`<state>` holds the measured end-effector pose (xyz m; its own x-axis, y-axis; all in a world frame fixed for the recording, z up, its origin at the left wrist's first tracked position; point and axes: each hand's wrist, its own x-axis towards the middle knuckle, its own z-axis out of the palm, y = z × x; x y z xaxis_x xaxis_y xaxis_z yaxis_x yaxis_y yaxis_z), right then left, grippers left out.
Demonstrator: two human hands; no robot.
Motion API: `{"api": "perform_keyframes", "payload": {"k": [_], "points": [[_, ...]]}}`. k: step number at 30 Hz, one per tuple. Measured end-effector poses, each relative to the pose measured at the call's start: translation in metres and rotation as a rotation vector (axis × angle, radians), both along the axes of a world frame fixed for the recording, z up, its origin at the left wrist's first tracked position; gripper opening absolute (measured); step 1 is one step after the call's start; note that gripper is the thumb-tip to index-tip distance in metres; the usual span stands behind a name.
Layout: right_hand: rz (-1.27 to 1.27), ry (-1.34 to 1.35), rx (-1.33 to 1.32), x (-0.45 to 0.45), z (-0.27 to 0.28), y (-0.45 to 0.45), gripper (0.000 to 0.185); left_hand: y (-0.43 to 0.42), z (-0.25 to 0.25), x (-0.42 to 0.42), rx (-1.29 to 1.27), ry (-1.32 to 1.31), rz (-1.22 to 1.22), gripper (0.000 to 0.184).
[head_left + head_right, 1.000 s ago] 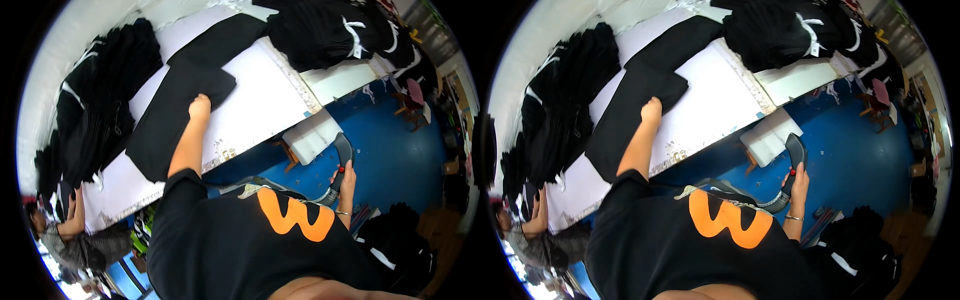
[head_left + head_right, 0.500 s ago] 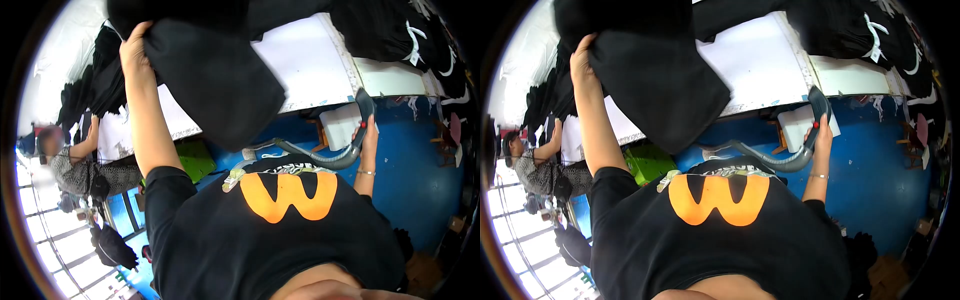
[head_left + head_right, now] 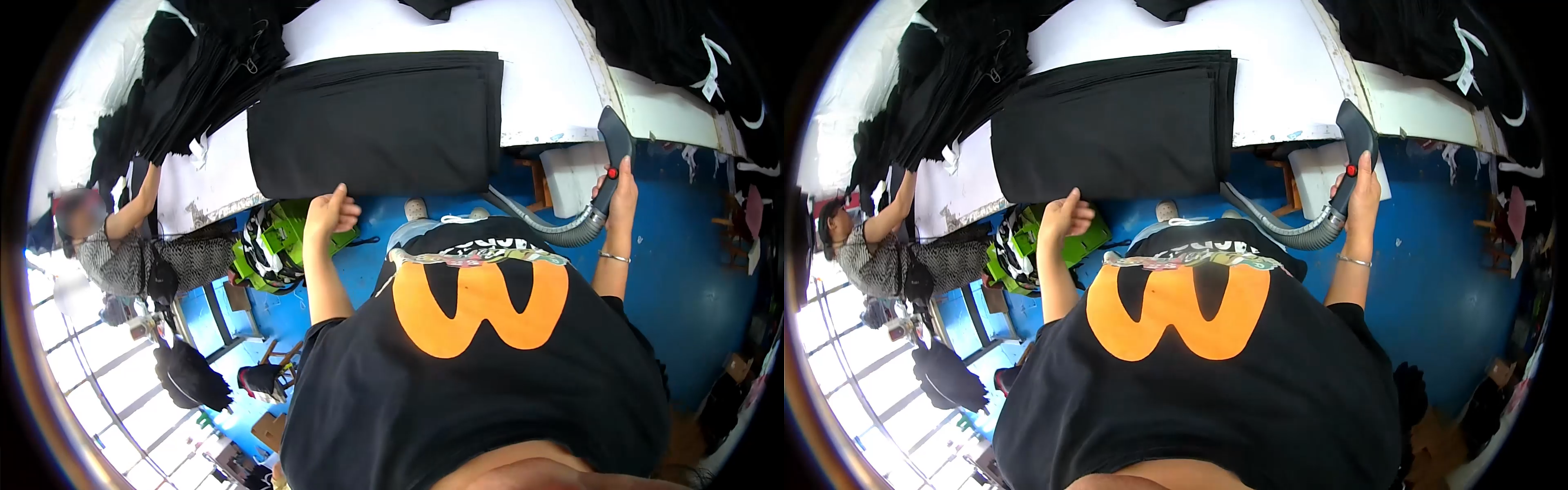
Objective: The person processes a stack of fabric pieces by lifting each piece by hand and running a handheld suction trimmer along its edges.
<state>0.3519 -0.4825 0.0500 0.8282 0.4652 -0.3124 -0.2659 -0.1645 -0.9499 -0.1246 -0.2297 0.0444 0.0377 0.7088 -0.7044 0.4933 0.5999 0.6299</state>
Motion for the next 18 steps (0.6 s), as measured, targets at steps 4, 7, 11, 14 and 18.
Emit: {"api": "perform_keyframes", "payload": {"k": [4,7,11,14,18], "points": [[-0.054,-0.013,-0.027,-0.023,0.014,-0.001,0.054,0.042,0.021,0.021,0.827,0.457,-0.669,0.029],[-0.065,-0.029,0.017,-0.041,0.015,0.004,0.045,0.097,0.009,0.074,1.253,0.300,-0.804,0.036],[-0.064,-0.066,0.056,-0.077,0.025,0.016,0.029,0.147,-0.018,0.140,1.409,0.359,-1.057,0.044],[-0.043,-0.168,-0.008,-0.106,0.036,0.027,0.032,0.164,-0.009,0.171,0.979,0.491,-1.235,0.046],[-0.119,-0.216,-0.021,-0.139,0.038,0.039,0.035,0.196,-0.033,0.172,1.553,0.192,-1.258,0.042]]}}
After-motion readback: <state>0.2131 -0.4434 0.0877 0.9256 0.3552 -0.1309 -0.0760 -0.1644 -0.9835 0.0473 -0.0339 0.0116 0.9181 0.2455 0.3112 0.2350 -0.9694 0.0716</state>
